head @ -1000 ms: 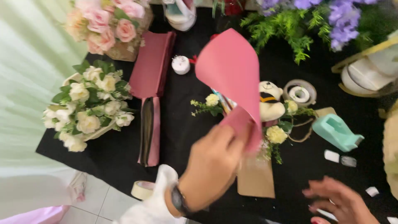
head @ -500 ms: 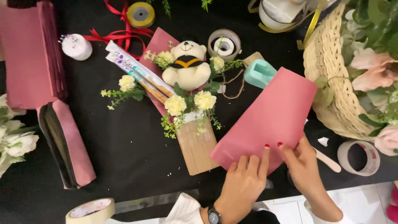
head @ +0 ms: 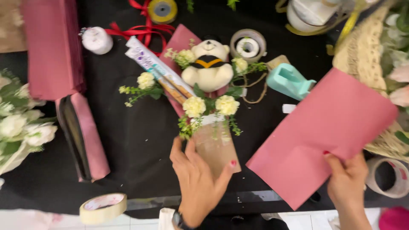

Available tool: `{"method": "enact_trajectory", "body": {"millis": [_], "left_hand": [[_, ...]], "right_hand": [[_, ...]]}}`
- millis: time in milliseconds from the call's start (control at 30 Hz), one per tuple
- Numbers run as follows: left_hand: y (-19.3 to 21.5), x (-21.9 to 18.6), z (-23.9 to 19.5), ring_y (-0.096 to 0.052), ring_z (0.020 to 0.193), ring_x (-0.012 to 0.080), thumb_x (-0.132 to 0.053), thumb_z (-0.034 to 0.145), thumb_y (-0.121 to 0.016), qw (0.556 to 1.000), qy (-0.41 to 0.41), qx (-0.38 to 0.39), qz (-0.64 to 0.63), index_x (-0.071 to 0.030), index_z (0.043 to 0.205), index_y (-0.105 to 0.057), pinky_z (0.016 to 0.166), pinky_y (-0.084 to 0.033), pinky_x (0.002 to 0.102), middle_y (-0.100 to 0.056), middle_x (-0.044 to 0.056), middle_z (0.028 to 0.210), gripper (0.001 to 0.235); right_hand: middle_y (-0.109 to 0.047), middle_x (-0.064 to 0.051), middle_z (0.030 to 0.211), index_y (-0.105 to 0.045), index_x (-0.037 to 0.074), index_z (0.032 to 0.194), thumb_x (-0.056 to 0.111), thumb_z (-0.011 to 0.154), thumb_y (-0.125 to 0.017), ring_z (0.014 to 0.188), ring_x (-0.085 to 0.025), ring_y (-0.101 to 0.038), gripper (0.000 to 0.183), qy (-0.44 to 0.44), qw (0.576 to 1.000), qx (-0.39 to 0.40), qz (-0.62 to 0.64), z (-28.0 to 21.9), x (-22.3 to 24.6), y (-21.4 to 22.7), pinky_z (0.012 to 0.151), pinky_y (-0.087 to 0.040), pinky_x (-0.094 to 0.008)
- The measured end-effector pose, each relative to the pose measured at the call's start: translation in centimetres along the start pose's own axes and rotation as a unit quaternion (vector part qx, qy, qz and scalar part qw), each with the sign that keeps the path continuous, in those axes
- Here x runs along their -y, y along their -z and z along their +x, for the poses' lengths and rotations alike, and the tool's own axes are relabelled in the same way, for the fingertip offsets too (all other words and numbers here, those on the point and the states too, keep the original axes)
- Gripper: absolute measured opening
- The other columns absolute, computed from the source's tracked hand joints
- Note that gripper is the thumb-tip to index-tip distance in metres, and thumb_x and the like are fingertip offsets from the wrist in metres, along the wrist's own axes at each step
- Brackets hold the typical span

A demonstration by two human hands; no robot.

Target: Wrapping a small floral arrangement with a teddy bear using pink paper and tape

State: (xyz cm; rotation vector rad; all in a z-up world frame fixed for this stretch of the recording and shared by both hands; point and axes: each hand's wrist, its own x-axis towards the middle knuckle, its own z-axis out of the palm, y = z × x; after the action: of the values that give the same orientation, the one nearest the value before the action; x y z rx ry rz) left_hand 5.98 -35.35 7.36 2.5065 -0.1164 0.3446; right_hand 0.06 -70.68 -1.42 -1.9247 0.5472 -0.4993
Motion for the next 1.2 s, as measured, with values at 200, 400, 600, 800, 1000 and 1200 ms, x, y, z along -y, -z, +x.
{"method": "enact_trajectory", "body": {"millis": [200, 400, 600, 800, 1000, 1200], "left_hand": [[-3.3, -1.8, 0.3, -0.04, 0.129, 0.0633, -0.085, 0.077, -0.048, 0.997, 0.065, -0.02, -0.025, 0.002, 0.151, -0.032, 0.095, -0.04, 0.067, -0.022, 0.044, 0.152, 0.115], [-2.9, -0.9, 0.5, -0.037, 0.131, 0.0639, -0.026, 0.062, -0.088, 0.994, 0.09, 0.055, -0.02, -0.004, 0.154, -0.024, 0.092, -0.046, 0.063, -0.011, 0.048, 0.154, 0.115], [0.2, 2.1, 0.6, -0.051, 0.119, 0.0614, -0.02, 0.057, -0.081, 0.999, 0.037, -0.01, -0.002, -0.018, 0.156, -0.017, 0.079, -0.05, 0.059, -0.023, 0.04, 0.155, 0.118], [2.2, 6.1, 0.2, -0.049, 0.126, 0.0587, -0.027, 0.06, -0.084, 0.997, 0.033, -0.066, 0.01, -0.007, 0.156, -0.02, 0.085, -0.053, 0.057, -0.026, 0.037, 0.151, 0.117], [3.0, 8.7, 0.9, -0.048, 0.128, 0.0592, -0.026, 0.063, -0.081, 0.999, 0.018, -0.042, 0.027, -0.003, 0.155, -0.027, 0.082, -0.052, 0.054, -0.027, 0.04, 0.151, 0.109], [5.1, 5.6, 0.1, 0.0, 0.149, 0.0692, -0.066, 0.094, -0.057, 0.988, 0.053, -0.015, 0.148, -0.015, 0.165, -0.024, 0.11, -0.024, 0.08, -0.012, 0.032, 0.168, 0.093]], "right_hand": [[-0.058, -0.009, 0.13, -0.05, 0.003, 0.138, -0.006, 0.097, -0.058, 0.121, -0.015, -0.052, 0.042, 0.004, 0.999, 0.02, 0.037, -0.1, 2.8, -1.3, 0.114, -0.043, -0.03], [-0.057, -0.013, 0.138, -0.05, -0.001, 0.141, -0.011, 0.099, -0.06, 0.129, -0.019, -0.054, 0.044, 0.056, 0.997, 0.017, 0.054, -0.2, 0.6, -1.2, 0.123, -0.045, -0.033], [-0.061, -0.011, 0.138, -0.053, -0.002, 0.157, -0.009, 0.094, -0.063, 0.124, -0.016, -0.058, 0.064, 0.048, 0.997, 0.007, 0.067, 0.3, -0.6, -1.9, 0.116, -0.051, -0.027], [-0.063, -0.002, 0.141, -0.057, 0.007, 0.146, -0.002, 0.092, -0.067, 0.129, -0.009, -0.06, 0.055, 0.013, 0.991, 0.031, 0.129, 1.3, 1.2, -4.0, 0.124, -0.051, -0.022], [-0.064, -0.009, 0.127, -0.058, 0.001, 0.133, -0.006, 0.088, -0.064, 0.113, -0.017, -0.057, 0.046, -0.026, 0.983, 0.177, 0.035, 2.2, 1.2, -8.4, 0.105, -0.045, -0.032], [-0.058, -0.016, 0.138, -0.031, 0.011, 0.165, -0.001, 0.088, -0.061, 0.114, -0.019, -0.058, 0.084, -0.127, 0.954, 0.264, 0.059, 0.5, 9.2, -9.4, 0.093, -0.053, -0.036]]}}
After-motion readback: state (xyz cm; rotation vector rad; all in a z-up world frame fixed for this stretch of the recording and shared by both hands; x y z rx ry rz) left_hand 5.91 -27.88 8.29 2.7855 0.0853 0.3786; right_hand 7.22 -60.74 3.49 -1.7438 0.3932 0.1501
